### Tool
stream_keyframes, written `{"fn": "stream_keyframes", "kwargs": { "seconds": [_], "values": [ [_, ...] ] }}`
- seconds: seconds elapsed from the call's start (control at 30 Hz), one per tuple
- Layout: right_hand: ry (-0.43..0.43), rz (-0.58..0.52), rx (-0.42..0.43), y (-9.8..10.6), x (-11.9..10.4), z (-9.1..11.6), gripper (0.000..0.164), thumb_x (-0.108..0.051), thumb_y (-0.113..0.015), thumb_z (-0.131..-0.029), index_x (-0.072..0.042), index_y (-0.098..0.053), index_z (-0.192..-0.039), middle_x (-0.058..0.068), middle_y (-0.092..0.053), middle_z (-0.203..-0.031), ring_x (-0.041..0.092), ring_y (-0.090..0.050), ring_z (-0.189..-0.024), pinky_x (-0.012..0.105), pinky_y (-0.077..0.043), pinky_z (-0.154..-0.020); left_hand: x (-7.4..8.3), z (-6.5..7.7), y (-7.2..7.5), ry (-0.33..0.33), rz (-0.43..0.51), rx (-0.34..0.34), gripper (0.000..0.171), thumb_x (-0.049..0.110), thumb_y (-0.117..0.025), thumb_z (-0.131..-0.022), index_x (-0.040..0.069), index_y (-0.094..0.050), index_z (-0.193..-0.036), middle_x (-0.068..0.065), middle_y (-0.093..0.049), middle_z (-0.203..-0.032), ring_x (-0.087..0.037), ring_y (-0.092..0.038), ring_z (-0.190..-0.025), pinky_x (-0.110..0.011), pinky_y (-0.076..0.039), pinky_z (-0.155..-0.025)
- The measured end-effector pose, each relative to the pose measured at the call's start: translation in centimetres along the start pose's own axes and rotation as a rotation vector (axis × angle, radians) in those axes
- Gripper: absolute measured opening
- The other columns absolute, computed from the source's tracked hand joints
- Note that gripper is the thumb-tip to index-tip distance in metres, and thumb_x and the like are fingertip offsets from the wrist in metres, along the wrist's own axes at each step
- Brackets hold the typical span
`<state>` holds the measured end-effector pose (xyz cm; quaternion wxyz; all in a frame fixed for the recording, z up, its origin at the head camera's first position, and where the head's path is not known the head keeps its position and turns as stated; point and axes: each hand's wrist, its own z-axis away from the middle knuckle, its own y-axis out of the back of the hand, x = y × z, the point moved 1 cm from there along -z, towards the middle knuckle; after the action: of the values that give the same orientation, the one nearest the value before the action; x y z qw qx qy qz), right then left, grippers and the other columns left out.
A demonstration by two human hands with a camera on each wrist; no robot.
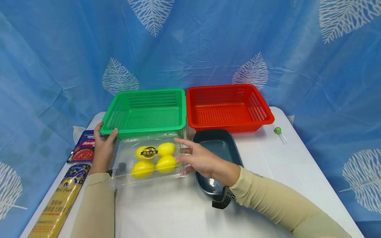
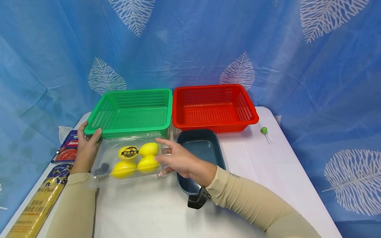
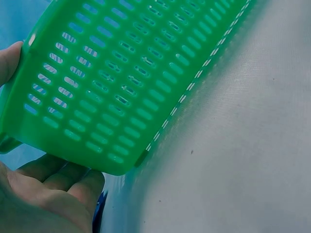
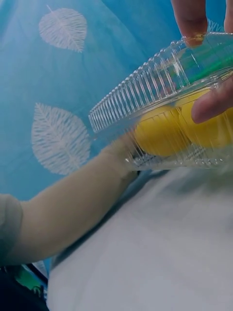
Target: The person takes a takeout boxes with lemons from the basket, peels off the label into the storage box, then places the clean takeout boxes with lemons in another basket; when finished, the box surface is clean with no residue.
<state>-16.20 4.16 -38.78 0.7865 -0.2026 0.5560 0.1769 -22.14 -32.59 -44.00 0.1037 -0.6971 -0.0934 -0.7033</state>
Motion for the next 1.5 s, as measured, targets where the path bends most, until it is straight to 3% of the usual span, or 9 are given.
{"fn": "stream_keyframes", "kwargs": {
  "seconds": [0.13, 0.3, 0.6, 0.83, 1.0, 1.07, 1.2, 1.3, 1.5],
  "values": [
    [-0.005, 0.011, -0.002, -0.1, 0.6, -0.2, 0.076, -0.002, -0.070, -0.099, -0.023, -0.038, -0.165, 0.025, -0.040, -0.158, 0.034, -0.066, -0.115, 0.045, -0.063, -0.071, -1.1, -0.8, 0.4, -0.025, 0.072, -0.015, 0.083, 0.029, -0.062, -0.107, 0.030, -0.005, -0.167, -0.019, -0.015, -0.170, -0.024, -0.028, -0.152, -0.033, -0.025, -0.121],
    [-0.012, 0.032, 0.005, -0.3, 1.1, -0.5, 0.079, -0.001, -0.070, -0.099, -0.019, -0.034, -0.167, 0.027, -0.037, -0.158, 0.034, -0.067, -0.110, 0.044, -0.064, -0.069, -1.8, -1.3, 0.6, -0.049, 0.082, 0.001, 0.082, 0.028, -0.064, -0.107, 0.031, -0.007, -0.167, -0.017, -0.015, -0.169, -0.023, -0.027, -0.152, -0.031, -0.026, -0.120],
    [-0.027, 0.016, -0.009, -0.7, 1.1, -1.0, 0.088, 0.010, -0.067, -0.095, -0.023, -0.031, -0.168, 0.028, -0.022, -0.166, 0.039, -0.068, -0.103, 0.049, -0.063, -0.072, -2.0, -1.4, 0.6, -0.062, 0.082, 0.010, 0.081, 0.027, -0.064, -0.107, 0.030, -0.009, -0.166, -0.017, -0.016, -0.169, -0.024, -0.027, -0.152, -0.031, -0.027, -0.120],
    [-0.046, 0.024, -0.007, -0.8, 1.3, -1.2, 0.092, 0.013, -0.066, -0.093, -0.024, -0.028, -0.168, 0.029, -0.012, -0.169, 0.031, -0.068, -0.091, 0.046, -0.063, -0.071, -2.1, -1.2, 0.5, -0.074, 0.085, -0.020, 0.081, 0.024, -0.062, -0.108, 0.030, -0.006, -0.167, -0.020, -0.016, -0.168, -0.025, -0.030, -0.151, -0.031, -0.028, -0.120],
    [-0.037, 0.114, 0.003, -0.7, 1.3, -1.1, 0.094, 0.008, -0.070, -0.093, -0.027, -0.027, -0.169, 0.027, -0.014, -0.169, 0.017, -0.045, -0.054, 0.031, -0.053, -0.059, -1.0, -0.5, 0.1, -0.078, 0.083, -0.047, 0.083, 0.024, -0.061, -0.108, 0.026, -0.003, -0.168, -0.023, -0.013, -0.168, -0.026, -0.028, -0.152, -0.032, -0.027, -0.120],
    [-0.035, 0.128, 0.012, -0.7, 1.3, -1.1, 0.095, 0.009, -0.070, -0.092, -0.027, -0.026, -0.169, 0.027, -0.016, -0.169, 0.015, -0.039, -0.051, 0.030, -0.051, -0.058, -0.2, -0.1, -0.2, -0.073, 0.079, -0.055, 0.083, 0.024, -0.061, -0.109, 0.024, -0.002, -0.168, -0.025, -0.012, -0.168, -0.027, -0.028, -0.152, -0.033, -0.026, -0.121],
    [-0.031, 0.115, 0.023, -0.8, 1.4, -1.1, 0.099, 0.013, -0.070, -0.090, -0.026, -0.026, -0.169, 0.028, -0.017, -0.169, 0.018, -0.045, -0.056, 0.031, -0.053, -0.059, -0.1, -0.3, -0.2, -0.059, 0.062, -0.064, 0.084, 0.025, -0.060, -0.109, 0.025, -0.001, -0.168, -0.023, -0.012, -0.169, -0.027, -0.026, -0.153, -0.033, -0.025, -0.121],
    [-0.031, 0.112, 0.033, -1.0, 1.5, -1.2, 0.100, 0.014, -0.070, -0.089, -0.027, -0.026, -0.169, 0.028, -0.017, -0.168, 0.021, -0.050, -0.062, 0.029, -0.052, -0.057, -0.6, -0.7, 0.4, -0.037, -0.030, -0.056, 0.089, 0.034, -0.060, -0.108, 0.032, 0.006, -0.169, -0.021, -0.009, -0.171, -0.028, -0.021, -0.156, -0.039, -0.022, -0.123],
    [-0.038, 0.123, 0.046, -1.3, 1.7, -1.2, 0.101, 0.015, -0.071, -0.089, -0.027, -0.026, -0.169, 0.028, -0.018, -0.168, 0.022, -0.050, -0.062, 0.027, -0.050, -0.055, 0.8, 0.7, 1.5, 0.079, -0.362, -0.086, 0.105, 0.059, -0.055, -0.104, 0.033, 0.028, -0.162, -0.025, 0.007, -0.171, -0.043, 0.000, -0.156, -0.066, -0.010, -0.120]
  ]
}}
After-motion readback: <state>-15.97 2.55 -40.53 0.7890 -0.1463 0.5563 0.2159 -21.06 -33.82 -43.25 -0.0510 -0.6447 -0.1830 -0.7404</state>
